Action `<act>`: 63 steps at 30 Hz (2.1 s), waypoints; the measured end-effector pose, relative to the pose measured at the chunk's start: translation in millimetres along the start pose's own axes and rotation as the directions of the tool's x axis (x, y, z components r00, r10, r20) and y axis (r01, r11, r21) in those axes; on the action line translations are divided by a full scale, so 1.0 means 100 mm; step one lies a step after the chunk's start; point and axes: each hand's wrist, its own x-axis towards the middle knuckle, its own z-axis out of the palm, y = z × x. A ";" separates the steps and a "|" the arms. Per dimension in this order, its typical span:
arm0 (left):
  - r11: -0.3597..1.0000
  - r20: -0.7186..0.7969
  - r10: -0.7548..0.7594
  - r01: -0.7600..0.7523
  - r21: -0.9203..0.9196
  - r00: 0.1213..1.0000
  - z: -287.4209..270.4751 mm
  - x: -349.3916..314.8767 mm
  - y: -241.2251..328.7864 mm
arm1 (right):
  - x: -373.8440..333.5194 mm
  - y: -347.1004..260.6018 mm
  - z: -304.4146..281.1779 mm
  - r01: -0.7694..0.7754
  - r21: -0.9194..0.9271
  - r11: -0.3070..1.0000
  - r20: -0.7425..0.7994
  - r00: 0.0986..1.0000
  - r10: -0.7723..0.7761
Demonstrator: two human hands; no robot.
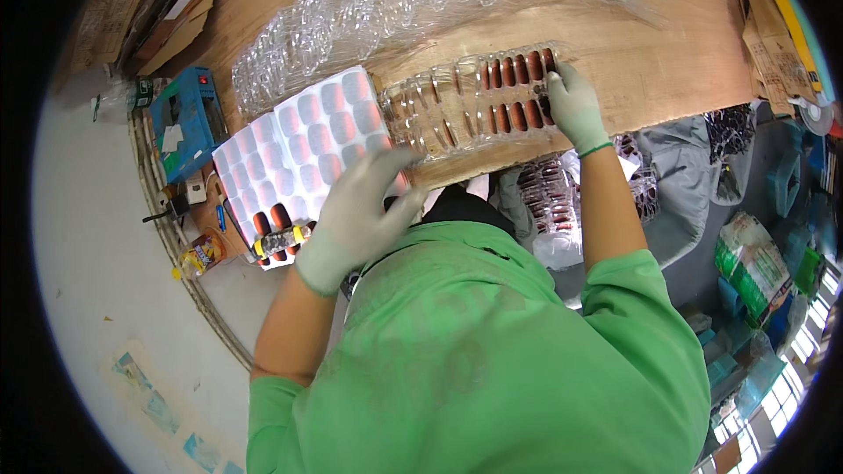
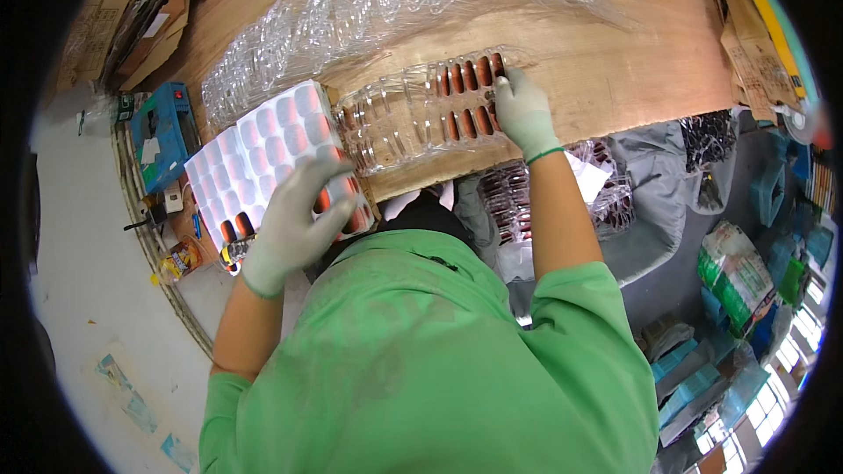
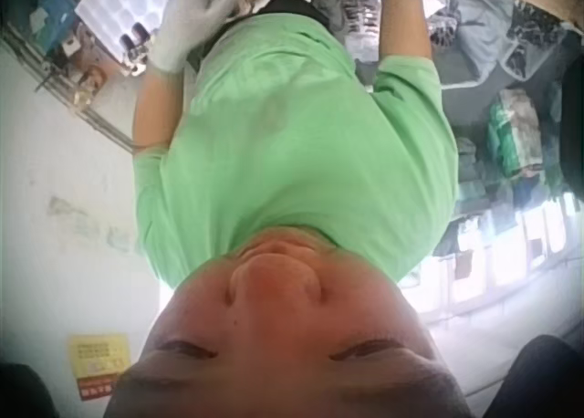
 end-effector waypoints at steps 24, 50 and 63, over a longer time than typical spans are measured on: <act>0.770 -0.020 -0.456 0.405 0.494 0.890 1.30 1.14 -0.31 | 0.00 -0.52 0.46 0.040 -0.005 0.999 0.150 0.988 -0.039; 0.944 0.090 0.211 -0.227 0.239 0.973 0.53 0.46 -0.19 | 0.05 -0.37 0.51 -0.023 -0.108 0.994 0.288 0.956 0.054; 0.985 -0.738 -0.082 -0.061 -0.164 0.670 -0.58 -1.77 -0.72 | -0.21 -0.37 0.26 0.075 -0.159 0.984 -0.280 0.953 -0.118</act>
